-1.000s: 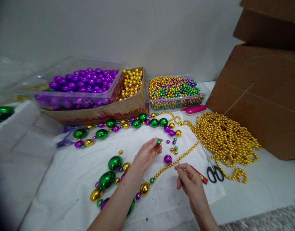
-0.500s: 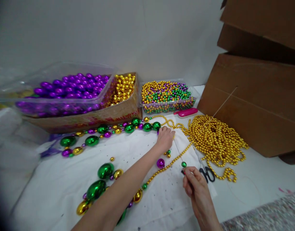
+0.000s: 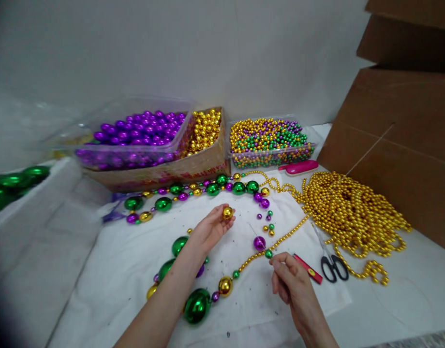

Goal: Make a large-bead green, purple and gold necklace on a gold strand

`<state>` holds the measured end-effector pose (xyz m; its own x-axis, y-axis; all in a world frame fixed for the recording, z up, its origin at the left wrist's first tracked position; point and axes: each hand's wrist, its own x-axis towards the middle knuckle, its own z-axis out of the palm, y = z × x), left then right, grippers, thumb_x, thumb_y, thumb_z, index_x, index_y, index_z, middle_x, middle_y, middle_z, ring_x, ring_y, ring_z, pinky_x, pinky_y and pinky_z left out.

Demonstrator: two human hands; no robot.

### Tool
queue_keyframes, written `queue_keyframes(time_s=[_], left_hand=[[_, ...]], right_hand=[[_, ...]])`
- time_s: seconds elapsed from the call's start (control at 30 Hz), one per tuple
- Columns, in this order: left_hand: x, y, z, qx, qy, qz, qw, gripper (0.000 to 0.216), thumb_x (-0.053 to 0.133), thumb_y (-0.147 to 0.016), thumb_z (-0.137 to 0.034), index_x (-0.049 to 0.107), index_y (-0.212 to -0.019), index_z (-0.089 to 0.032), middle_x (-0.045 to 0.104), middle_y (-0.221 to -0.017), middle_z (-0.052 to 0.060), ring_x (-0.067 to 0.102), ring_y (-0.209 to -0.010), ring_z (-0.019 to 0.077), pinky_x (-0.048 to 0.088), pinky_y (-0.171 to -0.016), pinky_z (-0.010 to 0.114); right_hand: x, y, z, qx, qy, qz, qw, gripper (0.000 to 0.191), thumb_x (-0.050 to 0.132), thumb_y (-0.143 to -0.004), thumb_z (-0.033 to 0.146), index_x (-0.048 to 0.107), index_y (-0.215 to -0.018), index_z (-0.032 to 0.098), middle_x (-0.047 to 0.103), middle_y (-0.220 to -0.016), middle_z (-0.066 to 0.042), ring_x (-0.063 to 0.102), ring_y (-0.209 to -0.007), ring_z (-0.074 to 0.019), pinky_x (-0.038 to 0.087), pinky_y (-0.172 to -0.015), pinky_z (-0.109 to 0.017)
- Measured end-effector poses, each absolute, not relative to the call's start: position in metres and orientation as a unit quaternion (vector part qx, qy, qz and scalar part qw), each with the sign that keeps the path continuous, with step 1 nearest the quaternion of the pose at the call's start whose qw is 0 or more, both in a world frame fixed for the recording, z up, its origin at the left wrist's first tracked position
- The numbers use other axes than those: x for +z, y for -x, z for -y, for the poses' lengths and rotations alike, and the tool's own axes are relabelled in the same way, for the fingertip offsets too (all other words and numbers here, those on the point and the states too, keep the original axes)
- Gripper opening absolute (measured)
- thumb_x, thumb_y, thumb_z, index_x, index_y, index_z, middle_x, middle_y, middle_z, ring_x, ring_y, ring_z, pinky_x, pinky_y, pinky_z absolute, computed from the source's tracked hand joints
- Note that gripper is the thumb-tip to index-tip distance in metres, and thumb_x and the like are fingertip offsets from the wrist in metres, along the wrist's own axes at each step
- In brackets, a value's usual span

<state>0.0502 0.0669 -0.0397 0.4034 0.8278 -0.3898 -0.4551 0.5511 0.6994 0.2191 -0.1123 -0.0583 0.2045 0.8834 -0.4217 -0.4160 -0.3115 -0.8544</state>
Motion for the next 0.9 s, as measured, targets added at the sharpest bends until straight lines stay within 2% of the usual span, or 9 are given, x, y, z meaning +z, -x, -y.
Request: queue_keyframes(time_s=[0.17,0.4,0.63,0.9], left_hand=[[-0.046,-0.03,-0.058,0.449,-0.127,-0.336,0.818,0.012,0.051,-0.083,-0.008,0.063,-0.083,-0.008,0.067,-0.09,0.012,0.065,-0.089,0.0187,0.052,-0.087,0.031],[-0.046,-0.03,-0.055,0.476,-0.077,-0.324,0.814,0.014,0.051,-0.082,-0.004,0.065,-0.082,-0.003,0.068,-0.09,0.014,0.065,-0.096,0.0253,0.051,-0.092,0.035],[-0.053,-0.032,-0.05,0.483,-0.121,-0.308,0.811,0.012,0.055,-0.08,-0.005,0.066,-0.082,-0.006,0.069,-0.09,0.011,0.064,-0.098,0.0247,0.049,-0.095,0.034],[-0.051,-0.035,-0.047,0.5,-0.185,-0.28,0.798,0.014,0.061,-0.078,-0.005,0.063,-0.091,-0.01,0.067,-0.093,0.007,0.063,-0.1,0.0214,0.044,-0.1,0.035]], right_hand=[[-0.06,-0.199,0.116,0.612,0.56,0.273,0.487,0.032,0.055,-0.084,0.049,0.051,-0.086,0.017,0.047,-0.045,0.006,0.023,-0.037,-0.0036,0.009,-0.038,-0.019],[-0.053,-0.195,0.122,0.596,0.584,0.289,0.469,0.036,0.056,-0.081,0.052,0.051,-0.084,0.017,0.046,-0.044,0.006,0.021,-0.037,-0.0035,0.009,-0.038,-0.019],[-0.053,-0.194,0.121,0.589,0.588,0.3,0.467,0.032,0.054,-0.084,0.049,0.05,-0.084,0.017,0.045,-0.044,0.006,0.02,-0.038,-0.0036,0.008,-0.039,-0.02],[-0.054,-0.197,0.122,0.587,0.603,0.286,0.459,0.033,0.054,-0.083,0.05,0.049,-0.085,0.018,0.043,-0.044,0.007,0.019,-0.04,-0.0045,0.007,-0.041,-0.021]])
